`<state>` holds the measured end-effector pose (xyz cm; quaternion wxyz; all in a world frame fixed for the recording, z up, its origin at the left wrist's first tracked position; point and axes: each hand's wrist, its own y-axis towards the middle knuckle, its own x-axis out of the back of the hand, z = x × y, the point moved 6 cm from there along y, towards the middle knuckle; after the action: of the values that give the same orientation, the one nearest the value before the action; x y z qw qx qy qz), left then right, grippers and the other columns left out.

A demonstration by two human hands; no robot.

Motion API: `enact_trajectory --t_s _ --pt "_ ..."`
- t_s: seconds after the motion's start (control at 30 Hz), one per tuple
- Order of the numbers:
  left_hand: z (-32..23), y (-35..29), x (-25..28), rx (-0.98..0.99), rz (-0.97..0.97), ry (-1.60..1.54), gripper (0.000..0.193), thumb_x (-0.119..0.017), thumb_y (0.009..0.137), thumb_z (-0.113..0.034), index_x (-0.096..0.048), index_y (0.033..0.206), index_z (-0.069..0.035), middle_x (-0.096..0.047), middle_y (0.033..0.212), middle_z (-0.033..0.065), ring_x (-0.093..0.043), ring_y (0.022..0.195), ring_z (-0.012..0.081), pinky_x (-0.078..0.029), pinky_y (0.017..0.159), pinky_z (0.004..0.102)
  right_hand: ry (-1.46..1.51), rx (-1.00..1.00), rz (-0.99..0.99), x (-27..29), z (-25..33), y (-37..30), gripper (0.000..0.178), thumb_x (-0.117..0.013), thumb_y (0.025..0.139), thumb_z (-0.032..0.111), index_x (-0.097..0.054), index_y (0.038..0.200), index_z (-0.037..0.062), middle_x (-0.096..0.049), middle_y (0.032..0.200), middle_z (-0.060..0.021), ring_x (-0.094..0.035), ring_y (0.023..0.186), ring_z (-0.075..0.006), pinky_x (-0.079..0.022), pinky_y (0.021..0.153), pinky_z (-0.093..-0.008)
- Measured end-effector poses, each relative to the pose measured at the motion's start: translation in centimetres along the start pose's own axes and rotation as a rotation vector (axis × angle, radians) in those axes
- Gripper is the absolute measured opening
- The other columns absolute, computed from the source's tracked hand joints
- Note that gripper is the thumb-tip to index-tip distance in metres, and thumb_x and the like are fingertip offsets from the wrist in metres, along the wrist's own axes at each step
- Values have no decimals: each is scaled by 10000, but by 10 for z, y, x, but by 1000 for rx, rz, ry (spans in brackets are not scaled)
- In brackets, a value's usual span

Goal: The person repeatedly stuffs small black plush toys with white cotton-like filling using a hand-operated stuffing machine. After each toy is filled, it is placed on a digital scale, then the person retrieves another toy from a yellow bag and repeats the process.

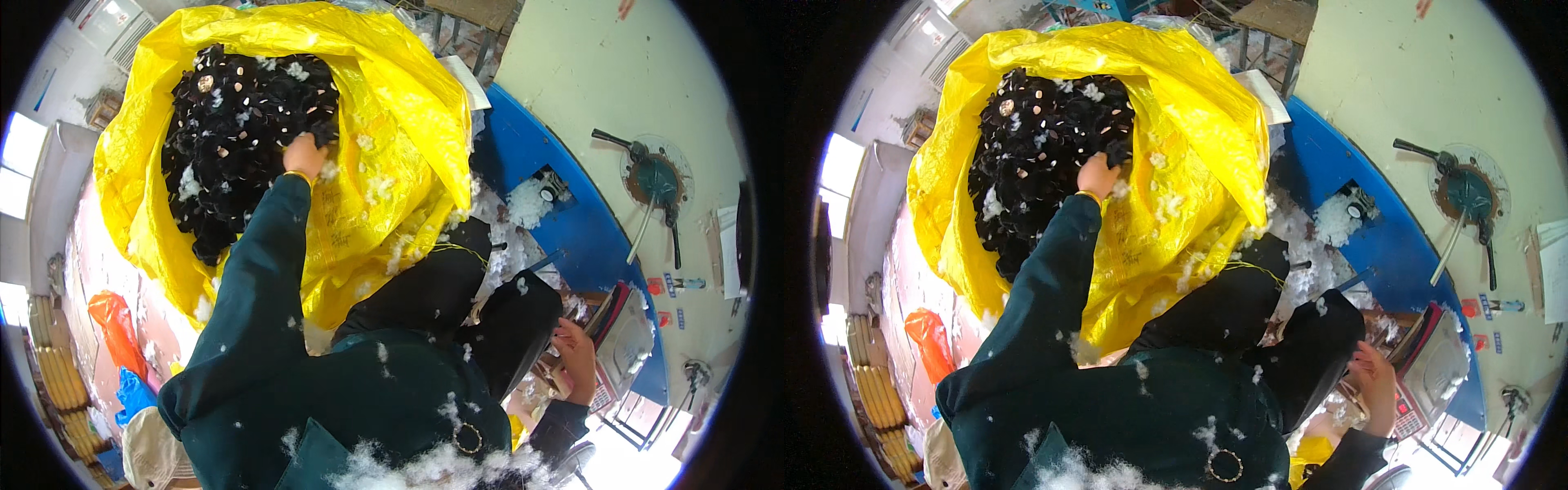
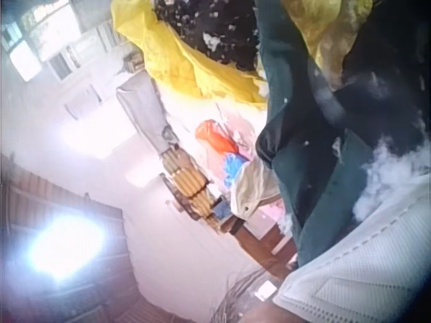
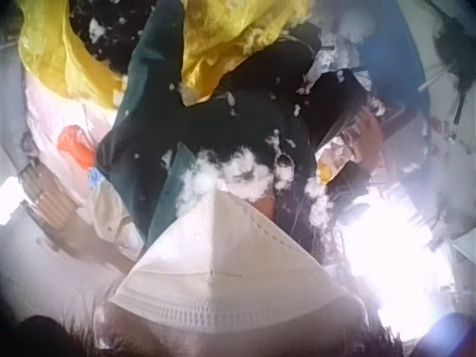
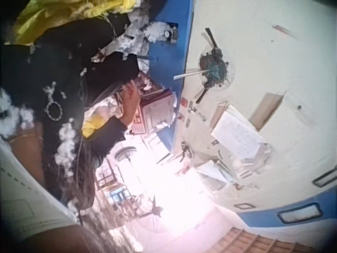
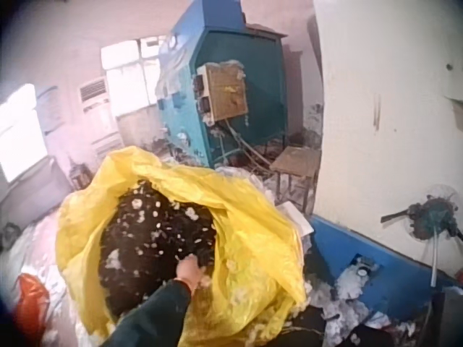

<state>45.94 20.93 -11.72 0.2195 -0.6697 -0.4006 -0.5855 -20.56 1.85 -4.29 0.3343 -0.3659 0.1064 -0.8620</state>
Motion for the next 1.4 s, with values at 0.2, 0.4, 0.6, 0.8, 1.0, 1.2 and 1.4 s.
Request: enact_trajectory --t_s 0.2,0.4,0.6,0.8,1.0,1.2,1.4 --pt "-129 -58 64 39 377 -1353 278 -648 902 -234 -630 1022 17 -668 858 44 -608 715 114 -482 656 267 255 158 90 -39 69 19 372 -647 865 76 -582 1225 5 -670 1076 -134 -633 981 -166 -495 841 -272" --pt "-282 -158 78 -283 745 -1596 226 -525 873 40 -613 1080 27 -632 991 37 -591 942 129 -464 866 264 531 486 228 -92 152 63 416 -726 827 158 -570 1184 13 -644 1089 -79 -592 1012 -121 -476 862 -270" --pt "-344 -180 128 -798 384 -1374 183 -607 845 -31 -644 1023 -43 -559 1205 109 -527 1142 230 -395 999 344 244 1034 -522 -39 147 44 542 -797 589 83 -569 1080 55 -597 1040 -125 -590 923 -299 -473 806 -343" --pt "-374 -238 62 431 1737 -1923 357 -485 991 -349 -575 1170 -54 -635 1114 63 -616 1027 151 -519 858 304 -271 1140 -529 -29 164 11 332 -658 661 17 -590 985 35 -582 1051 -123 -573 983 -347 -484 844 -422" --pt "-405 -215 56 86 1365 -1991 363 -435 1018 -271 -463 1321 -74 -561 1252 68 -575 1088 157 -463 945 301 -405 841 -461 -7 148 10 319 -672 702 -3 -590 1009 21 -583 999 -108 -591 923 -297 -498 790 -374" --pt "-423 -232 63 -324 1119 -1771 473 -441 1011 -229 -307 1446 -100 -442 1377 55 -418 1244 141 -320 1069 299 348 536 -343 -16 116 39 191 -699 842 63 -547 941 3 -540 815 -9 -543 723 -69 -445 599 -232" --pt "-423 -225 51 -237 1285 -1728 396 -457 995 -222 -421 1347 -45 -468 1350 64 -424 1246 154 -304 1074 295 606 299 45 -22 116 33 155 -641 895 66 -493 882 22 -517 700 -4 -570 649 -62 -424 533 -215"
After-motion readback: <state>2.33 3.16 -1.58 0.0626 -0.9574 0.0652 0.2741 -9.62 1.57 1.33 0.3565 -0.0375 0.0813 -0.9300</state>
